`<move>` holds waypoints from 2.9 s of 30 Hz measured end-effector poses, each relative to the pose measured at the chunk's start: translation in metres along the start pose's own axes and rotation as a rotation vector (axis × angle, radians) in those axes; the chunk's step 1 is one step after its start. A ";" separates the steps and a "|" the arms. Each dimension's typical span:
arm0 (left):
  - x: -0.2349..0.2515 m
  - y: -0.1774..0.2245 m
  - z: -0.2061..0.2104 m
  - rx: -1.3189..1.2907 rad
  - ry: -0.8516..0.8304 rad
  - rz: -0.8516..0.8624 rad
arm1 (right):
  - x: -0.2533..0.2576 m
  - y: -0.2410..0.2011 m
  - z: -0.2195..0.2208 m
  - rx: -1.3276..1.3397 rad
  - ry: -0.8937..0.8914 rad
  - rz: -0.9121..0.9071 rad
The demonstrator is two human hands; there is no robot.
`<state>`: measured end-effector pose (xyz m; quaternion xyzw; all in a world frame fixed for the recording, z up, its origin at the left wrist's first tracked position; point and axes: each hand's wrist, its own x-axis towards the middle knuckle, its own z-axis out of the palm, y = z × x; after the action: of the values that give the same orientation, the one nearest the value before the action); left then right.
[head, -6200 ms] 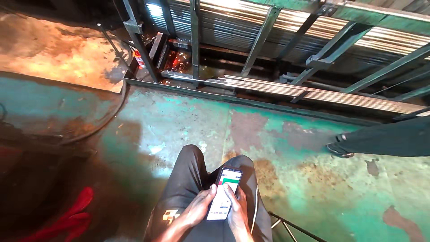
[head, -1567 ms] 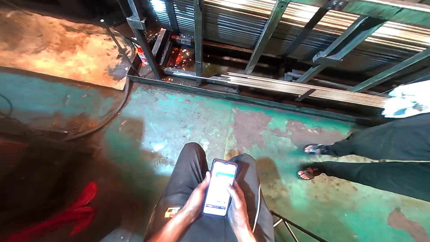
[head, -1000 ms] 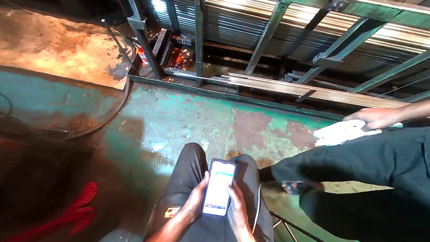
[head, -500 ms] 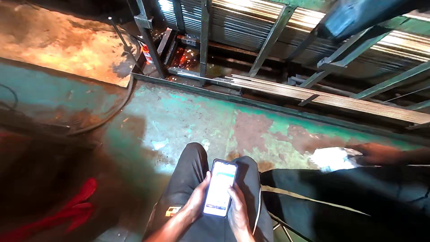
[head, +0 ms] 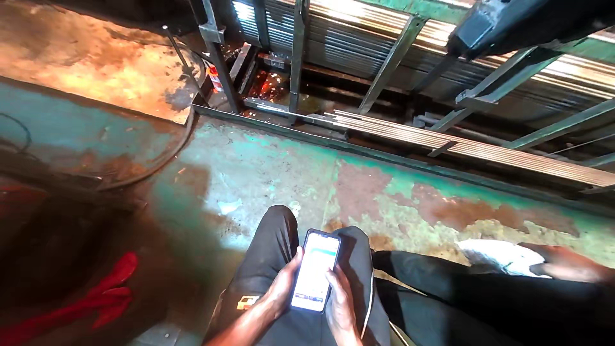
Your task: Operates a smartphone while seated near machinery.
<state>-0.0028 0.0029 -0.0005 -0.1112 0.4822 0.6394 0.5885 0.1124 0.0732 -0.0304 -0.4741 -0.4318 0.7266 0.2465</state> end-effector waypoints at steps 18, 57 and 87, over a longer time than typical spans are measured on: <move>0.001 -0.001 -0.001 0.022 0.016 0.006 | -0.002 -0.004 0.002 -0.047 0.019 0.048; 0.007 0.002 -0.001 -0.089 0.056 0.057 | -0.011 0.001 0.003 -0.785 0.133 -0.893; 0.010 0.001 -0.004 -0.076 0.028 0.030 | -0.010 -0.004 0.004 -0.765 0.169 -0.864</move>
<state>-0.0078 0.0066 -0.0089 -0.1350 0.4673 0.6642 0.5676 0.1133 0.0662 -0.0215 -0.3666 -0.7965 0.3123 0.3655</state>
